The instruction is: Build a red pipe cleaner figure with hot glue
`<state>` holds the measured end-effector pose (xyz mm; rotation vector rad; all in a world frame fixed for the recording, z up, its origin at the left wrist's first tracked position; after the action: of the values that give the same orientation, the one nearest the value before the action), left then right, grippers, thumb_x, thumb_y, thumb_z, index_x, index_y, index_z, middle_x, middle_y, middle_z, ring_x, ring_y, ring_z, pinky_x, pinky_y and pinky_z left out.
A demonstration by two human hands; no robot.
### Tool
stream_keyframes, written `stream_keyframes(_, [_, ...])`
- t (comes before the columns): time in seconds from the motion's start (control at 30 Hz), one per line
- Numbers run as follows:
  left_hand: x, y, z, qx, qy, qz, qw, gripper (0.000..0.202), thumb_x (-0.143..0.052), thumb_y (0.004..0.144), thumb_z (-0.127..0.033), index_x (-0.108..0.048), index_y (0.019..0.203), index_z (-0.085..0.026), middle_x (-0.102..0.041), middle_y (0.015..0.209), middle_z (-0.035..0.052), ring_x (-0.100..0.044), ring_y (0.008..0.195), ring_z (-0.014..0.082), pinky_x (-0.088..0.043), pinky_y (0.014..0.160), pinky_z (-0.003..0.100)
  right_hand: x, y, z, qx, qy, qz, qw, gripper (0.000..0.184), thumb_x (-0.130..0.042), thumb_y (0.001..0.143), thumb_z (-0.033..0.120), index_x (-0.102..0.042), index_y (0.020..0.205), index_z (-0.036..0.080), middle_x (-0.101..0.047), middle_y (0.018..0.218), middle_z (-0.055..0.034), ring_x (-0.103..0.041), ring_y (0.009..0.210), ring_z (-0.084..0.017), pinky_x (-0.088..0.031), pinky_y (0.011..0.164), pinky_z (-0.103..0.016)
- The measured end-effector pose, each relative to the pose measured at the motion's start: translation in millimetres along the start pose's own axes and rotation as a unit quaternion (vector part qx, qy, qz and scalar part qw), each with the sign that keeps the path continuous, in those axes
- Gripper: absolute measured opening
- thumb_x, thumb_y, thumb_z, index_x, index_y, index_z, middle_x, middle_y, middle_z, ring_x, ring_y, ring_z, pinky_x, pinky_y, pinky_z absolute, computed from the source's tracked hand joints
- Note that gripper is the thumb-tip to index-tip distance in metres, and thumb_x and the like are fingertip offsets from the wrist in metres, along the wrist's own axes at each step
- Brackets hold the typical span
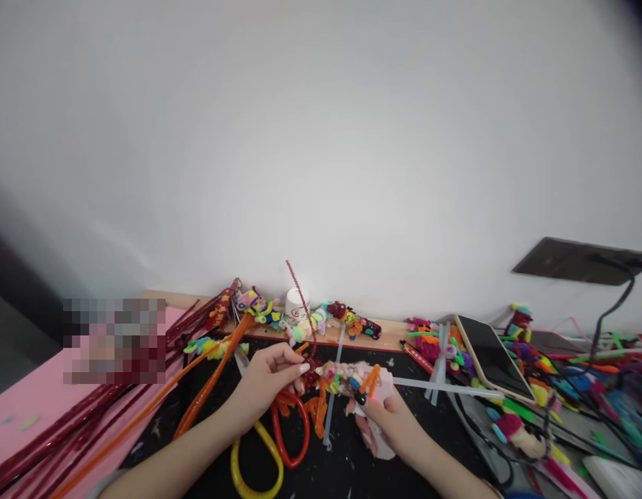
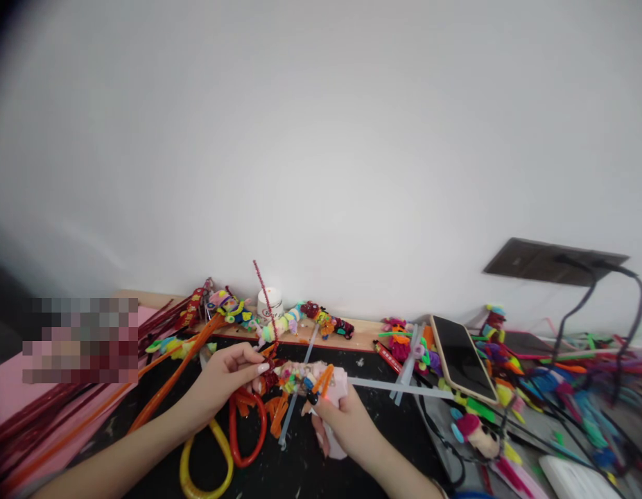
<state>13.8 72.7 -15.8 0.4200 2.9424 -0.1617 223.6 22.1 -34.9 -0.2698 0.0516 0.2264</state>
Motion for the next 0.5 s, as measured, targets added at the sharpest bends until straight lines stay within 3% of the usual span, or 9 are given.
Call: stream_keyframes(0.5, [0.4, -0.5, -0.3, 0.001, 0.005, -0.004, 1.000, 0.019, -0.070, 0.069, -0.028, -0.055, 0.069, -0.016, -0.063, 0.048, -0.0030, -0.057, 0.044, 0.0107, -0.042, 0.048, 0.020, -1.2, -1.3, 0.4, 0.003, -0.013, 0.011, 1.000, 0.050, -0.062, 0.064, 0.064, -0.050, 0.071, 0.016, -0.047, 0.038, 0.0076, -0.042, 0.029, -0.007, -0.033, 0.031, -0.018])
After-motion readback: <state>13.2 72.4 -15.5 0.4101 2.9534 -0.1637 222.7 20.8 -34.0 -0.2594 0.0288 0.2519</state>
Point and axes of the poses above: each hand's wrist, its own y-axis towards the middle knuckle, its own x-axis out of the back of the hand, z = x × y, the point moved 2 cm from there along y, towards the middle knuckle
